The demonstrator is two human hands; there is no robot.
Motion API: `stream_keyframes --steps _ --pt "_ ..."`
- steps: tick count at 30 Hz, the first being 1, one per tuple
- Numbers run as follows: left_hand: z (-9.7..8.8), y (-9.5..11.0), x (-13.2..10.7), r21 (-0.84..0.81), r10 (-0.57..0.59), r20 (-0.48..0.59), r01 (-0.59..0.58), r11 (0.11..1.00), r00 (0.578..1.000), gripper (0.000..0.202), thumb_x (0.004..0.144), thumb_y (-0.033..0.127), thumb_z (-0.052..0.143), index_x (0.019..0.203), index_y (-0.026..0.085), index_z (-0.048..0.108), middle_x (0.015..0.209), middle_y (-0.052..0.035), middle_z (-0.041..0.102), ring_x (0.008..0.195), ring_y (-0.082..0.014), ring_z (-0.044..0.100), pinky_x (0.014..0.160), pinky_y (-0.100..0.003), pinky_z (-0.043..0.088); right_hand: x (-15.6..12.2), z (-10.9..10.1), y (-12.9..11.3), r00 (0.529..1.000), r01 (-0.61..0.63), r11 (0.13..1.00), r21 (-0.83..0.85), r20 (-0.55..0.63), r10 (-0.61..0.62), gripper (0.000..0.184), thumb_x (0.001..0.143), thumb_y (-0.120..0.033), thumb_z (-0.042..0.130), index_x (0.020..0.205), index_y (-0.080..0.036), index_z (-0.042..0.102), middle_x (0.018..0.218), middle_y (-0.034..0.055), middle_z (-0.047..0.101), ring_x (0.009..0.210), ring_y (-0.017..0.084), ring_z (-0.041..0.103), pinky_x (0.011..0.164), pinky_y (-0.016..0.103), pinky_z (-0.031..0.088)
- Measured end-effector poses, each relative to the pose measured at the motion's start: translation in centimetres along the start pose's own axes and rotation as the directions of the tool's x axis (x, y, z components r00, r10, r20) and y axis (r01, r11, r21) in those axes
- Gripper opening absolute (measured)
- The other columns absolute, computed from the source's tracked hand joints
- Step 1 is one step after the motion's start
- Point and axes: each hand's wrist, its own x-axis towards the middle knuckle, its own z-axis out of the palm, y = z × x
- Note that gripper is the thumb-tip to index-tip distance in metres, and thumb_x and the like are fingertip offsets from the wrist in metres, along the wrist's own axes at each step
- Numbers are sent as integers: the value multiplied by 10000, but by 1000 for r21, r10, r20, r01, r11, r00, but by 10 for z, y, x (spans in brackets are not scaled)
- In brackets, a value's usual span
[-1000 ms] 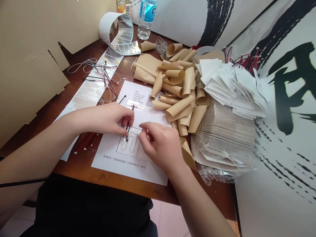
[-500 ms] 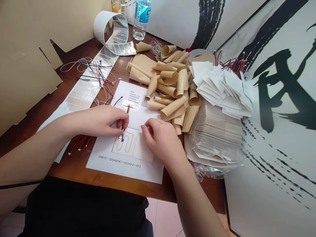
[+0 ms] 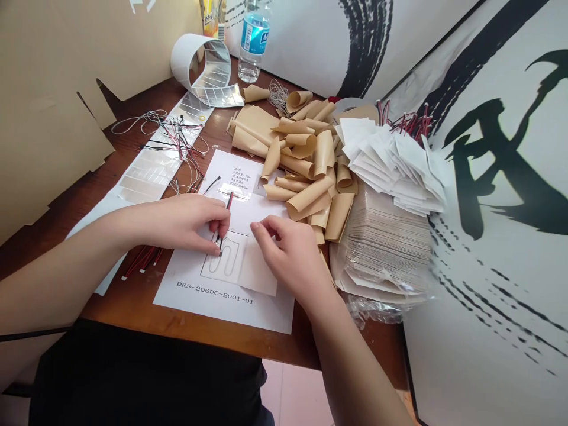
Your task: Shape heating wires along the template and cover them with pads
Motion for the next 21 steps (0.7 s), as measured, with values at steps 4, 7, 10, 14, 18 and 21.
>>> stream_keyframes --steps 4,7,10,14,18,21 --pt "-7 -5 -4 -117 25 61 -18 993 998 178 849 375 653 959 236 669 976 -1 686 865 -166 599 684 -268 414 -6 2 -5 993 39 977 209 -116 -15 356 1003 -469 528 848 -208 714 661 -17 595 644 140 547 645 288 415" --pt "-9 -9 -6 -172 40 -14 -42 984 999 190 898 354 590 1009 224 671 958 4 704 833 -150 607 685 -257 421 -6 6 -6 992 129 948 290 -29 -126 366 1010 -500 519 897 -213 715 692 -8 622 675 148 584 679 294 464" --pt "-9 -11 -5 -174 56 -143 -81 981 988 207 902 339 584 1016 204 692 978 -1 728 872 -146 624 729 -253 433 -5 9 -5 959 257 928 268 50 -280 373 951 -570 608 1027 -220 713 838 22 657 753 167 607 712 318 505" --pt "-9 -10 -6 -216 80 -175 -117 969 981 209 894 337 584 940 187 721 902 1 764 806 -139 634 707 -255 427 -5 12 -5 903 406 902 145 90 -421 628 757 -641 808 1225 -254 650 1116 80 638 974 232 630 842 385 553" --pt "-11 -11 -9 -254 52 -176 -97 962 983 303 922 418 545 931 192 747 892 -6 789 752 -134 629 663 -259 411 -8 14 -5 866 469 880 69 159 -474 719 743 -606 839 1304 -259 550 1270 118 630 1163 297 619 989 461 531" --pt "-12 -12 -11 -306 52 -158 -99 947 986 268 871 422 623 932 193 751 889 -9 792 813 -146 674 700 -250 449 -10 16 -4 850 494 869 8 205 -485 688 791 -555 821 1332 -265 511 1331 127 604 1237 309 594 1042 478 508"
